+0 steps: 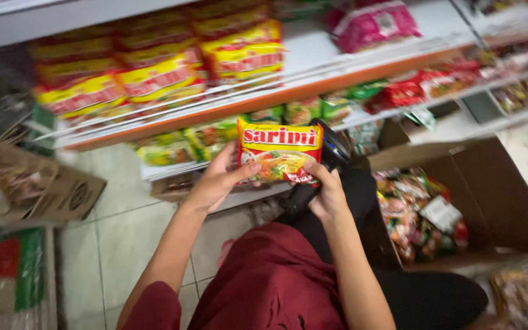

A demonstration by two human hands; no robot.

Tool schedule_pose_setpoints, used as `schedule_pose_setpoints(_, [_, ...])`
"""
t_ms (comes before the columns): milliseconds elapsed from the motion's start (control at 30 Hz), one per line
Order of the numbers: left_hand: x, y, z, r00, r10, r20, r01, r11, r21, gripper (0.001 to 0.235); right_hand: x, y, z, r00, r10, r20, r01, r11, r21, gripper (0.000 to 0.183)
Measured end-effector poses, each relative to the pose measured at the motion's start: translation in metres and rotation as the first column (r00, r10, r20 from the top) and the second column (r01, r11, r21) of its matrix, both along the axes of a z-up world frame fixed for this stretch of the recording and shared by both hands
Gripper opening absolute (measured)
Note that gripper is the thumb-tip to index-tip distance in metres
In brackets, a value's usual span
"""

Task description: The person uses a handheld barcode scanner to scan instant noodle packets taken from a cardboard box and then places them onto a metal shelf.

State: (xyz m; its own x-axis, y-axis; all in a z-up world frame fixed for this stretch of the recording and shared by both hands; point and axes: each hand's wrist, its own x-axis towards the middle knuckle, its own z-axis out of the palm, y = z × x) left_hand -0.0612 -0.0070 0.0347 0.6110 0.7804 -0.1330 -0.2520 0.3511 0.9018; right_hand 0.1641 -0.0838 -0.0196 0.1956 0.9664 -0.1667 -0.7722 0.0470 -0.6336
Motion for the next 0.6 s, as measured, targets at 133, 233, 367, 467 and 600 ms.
schedule_pose_setpoints(133, [-0.052,-0.005,0.025,0.983,0.162,-0.090,-0.145,0.974,0.172,0.082,-0.048,0.023,0.023,0.989,0.128,0.066,-0.130,0.991,0.019,0.045])
schedule_pose_setpoints(233, [-0.077,-0.005,0.030,0.961,0.269,-0.057,-0.243,0.927,0.286,0.076,-0.081,0.038,0.049,0.976,0.120,0.181,-0.119,0.993,-0.015,0.046])
schedule_pose_setpoints(367, [-0.097,0.014,0.030,0.904,0.422,0.064,-0.414,0.829,0.375,0.070,-0.102,0.059,0.068,0.957,0.105,0.270,-0.128,0.989,0.069,0.039])
schedule_pose_setpoints(467, [-0.109,0.031,0.033,0.866,0.479,0.144,-0.493,0.765,0.415,0.071,-0.106,0.072,0.074,0.944,0.055,0.326,-0.091,0.991,0.096,0.030])
schedule_pose_setpoints(600, [-0.139,0.051,0.040,0.771,0.615,0.163,-0.620,0.668,0.412,0.076,-0.110,0.079,0.084,0.933,0.103,0.344,-0.145,0.984,0.100,0.027])
